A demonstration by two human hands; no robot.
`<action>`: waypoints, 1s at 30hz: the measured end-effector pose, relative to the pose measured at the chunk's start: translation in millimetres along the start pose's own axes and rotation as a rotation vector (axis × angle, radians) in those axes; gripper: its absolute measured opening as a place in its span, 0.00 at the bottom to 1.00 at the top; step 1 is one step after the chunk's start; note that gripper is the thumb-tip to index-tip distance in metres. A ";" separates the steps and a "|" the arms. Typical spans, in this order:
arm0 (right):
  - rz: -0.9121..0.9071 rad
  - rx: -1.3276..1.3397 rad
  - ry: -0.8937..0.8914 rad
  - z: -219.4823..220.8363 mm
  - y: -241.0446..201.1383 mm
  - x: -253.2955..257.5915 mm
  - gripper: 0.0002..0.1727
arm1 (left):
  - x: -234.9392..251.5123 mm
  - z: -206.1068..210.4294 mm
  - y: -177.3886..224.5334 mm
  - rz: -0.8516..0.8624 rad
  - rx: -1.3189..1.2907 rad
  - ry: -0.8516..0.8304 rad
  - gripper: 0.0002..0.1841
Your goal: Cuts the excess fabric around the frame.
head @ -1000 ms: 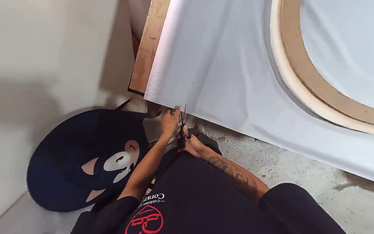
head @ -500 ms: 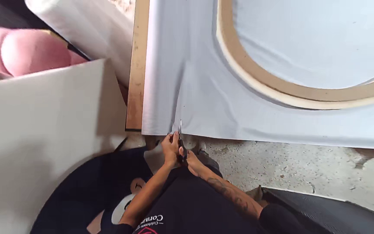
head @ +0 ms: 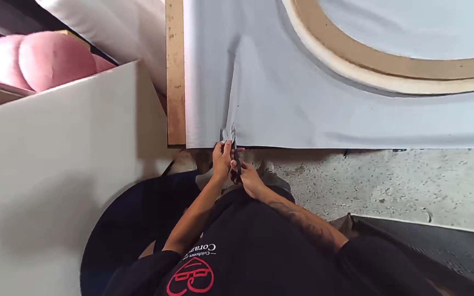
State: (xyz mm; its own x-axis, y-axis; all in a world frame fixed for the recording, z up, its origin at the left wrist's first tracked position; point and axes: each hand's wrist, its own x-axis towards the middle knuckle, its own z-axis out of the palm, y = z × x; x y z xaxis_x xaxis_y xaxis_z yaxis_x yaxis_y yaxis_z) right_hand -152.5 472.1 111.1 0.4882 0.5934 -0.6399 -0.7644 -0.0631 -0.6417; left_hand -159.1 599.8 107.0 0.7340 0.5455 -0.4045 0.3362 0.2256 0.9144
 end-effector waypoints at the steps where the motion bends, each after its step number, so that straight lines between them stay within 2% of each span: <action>1: 0.007 0.026 0.000 -0.2 0.7 -3.8 0.21 | -2.1 4.2 4.0 -0.048 -0.158 -0.013 0.18; 3: 0.013 0.064 -0.013 -3.4 1.9 -8.3 0.21 | -4.2 10.9 10.1 -0.124 -0.332 -0.051 0.20; 6: 0.021 0.075 -0.025 -8.2 1.1 -12.0 0.21 | -4.7 17.5 9.2 -0.253 -0.442 -0.122 0.31; 8: 0.041 0.081 -0.019 -10.8 -0.4 -13.5 0.20 | 0.1 22.2 8.6 -0.293 -0.531 -0.105 0.34; 12: 0.058 0.103 -0.019 -13.9 -0.7 -13.9 0.20 | 19.3 28.0 5.4 -0.259 -0.679 -0.010 0.27; 16: 0.010 0.060 -0.068 -19.0 -3.7 -2.5 0.22 | 20.6 30.3 -9.7 -0.117 -0.472 0.053 0.21; 18: -0.022 0.014 -0.070 -19.3 -3.7 10.3 0.24 | 19.5 23.5 -25.4 -0.070 -0.259 0.059 0.22; 21: -0.013 -0.029 -0.034 -16.9 -7.7 25.4 0.22 | 22.5 12.4 -39.5 0.020 -0.106 0.012 0.22; 27: 0.000 0.057 0.038 -5.5 -13.4 31.2 0.20 | 25.3 8.7 -38.5 0.039 -0.004 0.034 0.20; 30: -0.053 0.035 0.007 -10.8 -16.9 40.5 0.21 | 26.6 6.7 -46.1 0.059 -0.010 0.025 0.18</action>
State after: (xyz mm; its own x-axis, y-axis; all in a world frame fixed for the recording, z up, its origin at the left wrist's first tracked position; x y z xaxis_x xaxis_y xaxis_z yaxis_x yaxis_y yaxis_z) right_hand -115.2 488.5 91.5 0.5315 0.5898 -0.6080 -0.7512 -0.0035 -0.6600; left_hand -151.1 598.5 53.9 0.7375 0.5777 -0.3498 0.2873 0.2003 0.9367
